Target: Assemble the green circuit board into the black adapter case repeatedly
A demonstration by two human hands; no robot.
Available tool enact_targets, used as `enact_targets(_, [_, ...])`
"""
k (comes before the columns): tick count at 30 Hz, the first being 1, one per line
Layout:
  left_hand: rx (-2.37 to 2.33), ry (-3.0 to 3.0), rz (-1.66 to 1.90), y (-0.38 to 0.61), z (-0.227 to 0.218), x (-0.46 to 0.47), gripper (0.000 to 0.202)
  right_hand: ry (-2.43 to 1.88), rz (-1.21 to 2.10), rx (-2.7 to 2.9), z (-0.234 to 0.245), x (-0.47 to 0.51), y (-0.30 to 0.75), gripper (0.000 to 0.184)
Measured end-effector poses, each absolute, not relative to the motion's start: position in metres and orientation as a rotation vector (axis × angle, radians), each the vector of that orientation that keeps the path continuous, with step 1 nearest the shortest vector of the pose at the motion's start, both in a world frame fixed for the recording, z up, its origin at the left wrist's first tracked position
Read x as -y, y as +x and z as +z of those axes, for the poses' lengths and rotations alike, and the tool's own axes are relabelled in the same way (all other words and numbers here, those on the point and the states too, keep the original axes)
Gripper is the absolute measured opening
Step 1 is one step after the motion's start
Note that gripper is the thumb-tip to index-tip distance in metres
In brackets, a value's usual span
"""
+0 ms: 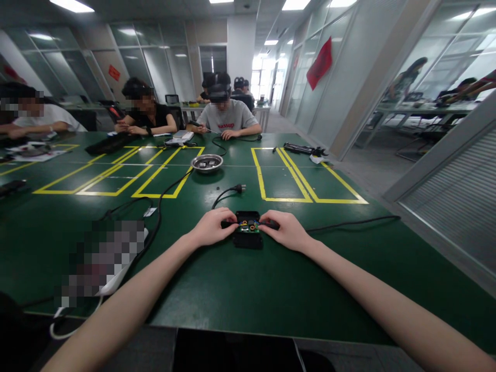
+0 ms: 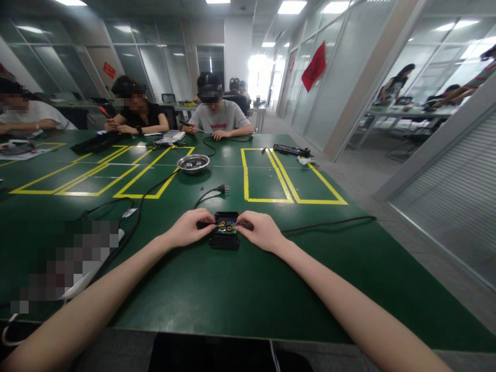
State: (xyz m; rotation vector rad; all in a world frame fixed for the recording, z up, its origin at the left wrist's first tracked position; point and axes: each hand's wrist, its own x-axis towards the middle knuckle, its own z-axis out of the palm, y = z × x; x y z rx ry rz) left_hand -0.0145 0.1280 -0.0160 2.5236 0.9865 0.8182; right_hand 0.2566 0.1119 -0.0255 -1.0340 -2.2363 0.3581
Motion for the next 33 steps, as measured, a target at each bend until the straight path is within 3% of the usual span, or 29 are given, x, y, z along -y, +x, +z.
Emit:
enact_targets(11, [-0.732,2.132,0.558,-0.019,-0.001,-0.112,0.007,-0.816,0.697,2.323,-0.013,-0.092,0.253,0.007])
enact_targets(19, [-0.898,2.288,0.674,-0.019,-0.001,-0.118,0.015,-0.811,0.442,2.336,-0.013,-0.102,0.259,0.010])
enact_targets(27, [-0.848,2.103,0.483,-0.020,0.000,-0.118,0.017,-0.780,0.525,2.432,-0.017,-0.101,0.259,0.019])
enact_targets(33, [-0.998,2.080,0.553,-0.018,-0.002,-0.119,0.022,-0.856,0.369,2.440,-0.017,-0.106,0.261,0.019])
